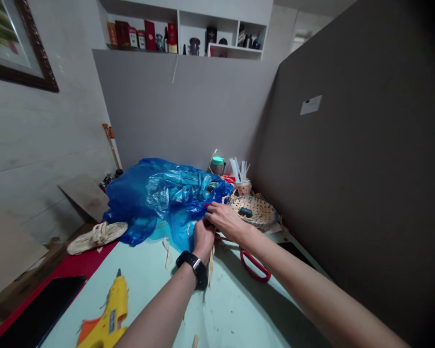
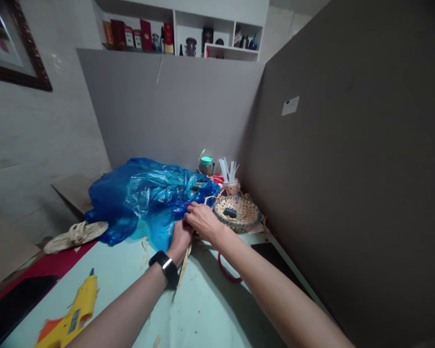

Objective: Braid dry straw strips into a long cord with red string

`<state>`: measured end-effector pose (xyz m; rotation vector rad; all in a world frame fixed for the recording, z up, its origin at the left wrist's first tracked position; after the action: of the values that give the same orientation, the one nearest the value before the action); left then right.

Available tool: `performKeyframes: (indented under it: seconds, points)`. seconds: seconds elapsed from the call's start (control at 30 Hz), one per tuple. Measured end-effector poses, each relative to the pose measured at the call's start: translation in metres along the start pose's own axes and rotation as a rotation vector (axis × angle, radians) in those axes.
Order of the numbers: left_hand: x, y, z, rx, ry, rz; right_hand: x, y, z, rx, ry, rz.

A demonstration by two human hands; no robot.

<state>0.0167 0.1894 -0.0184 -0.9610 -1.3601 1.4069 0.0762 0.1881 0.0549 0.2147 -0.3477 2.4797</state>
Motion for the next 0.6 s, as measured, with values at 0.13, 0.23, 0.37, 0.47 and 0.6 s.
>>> performKeyframes:
  seconds: [0.13, 0.23, 0.37, 0.47, 0.6]
  points:
    - [0.004, 0.004, 0.004, -0.051, -0.016, 0.031, -0.001, -0.01, -0.007, 0.049, -0.048, -0.088]
    - [0.007, 0.011, 0.003, -0.095, -0.013, 0.049, -0.014, -0.016, -0.003, 0.192, -0.191, -0.191]
    - [0.007, 0.017, -0.001, -0.154, -0.008, 0.082, -0.036, -0.043, -0.008, 0.525, -0.434, -0.505]
    - [0.005, 0.016, -0.004, -0.189, 0.013, 0.102, -0.034, -0.054, -0.029, 0.637, -0.353, -0.563]
    - [0.005, 0.015, -0.004, -0.188, 0.023, 0.119, -0.017, -0.051, -0.042, 0.776, -0.228, -0.486]
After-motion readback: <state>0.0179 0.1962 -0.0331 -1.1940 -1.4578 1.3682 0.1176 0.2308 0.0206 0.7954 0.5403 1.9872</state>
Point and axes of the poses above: each hand's wrist, its own x-axis towards the middle knuckle, its own z-axis out of the back of the hand, y = z × x, the point moved 6 cm from there along x, towards the middle knuckle, and after that the axes turned 1 degree about x, right-handed, at the moved point
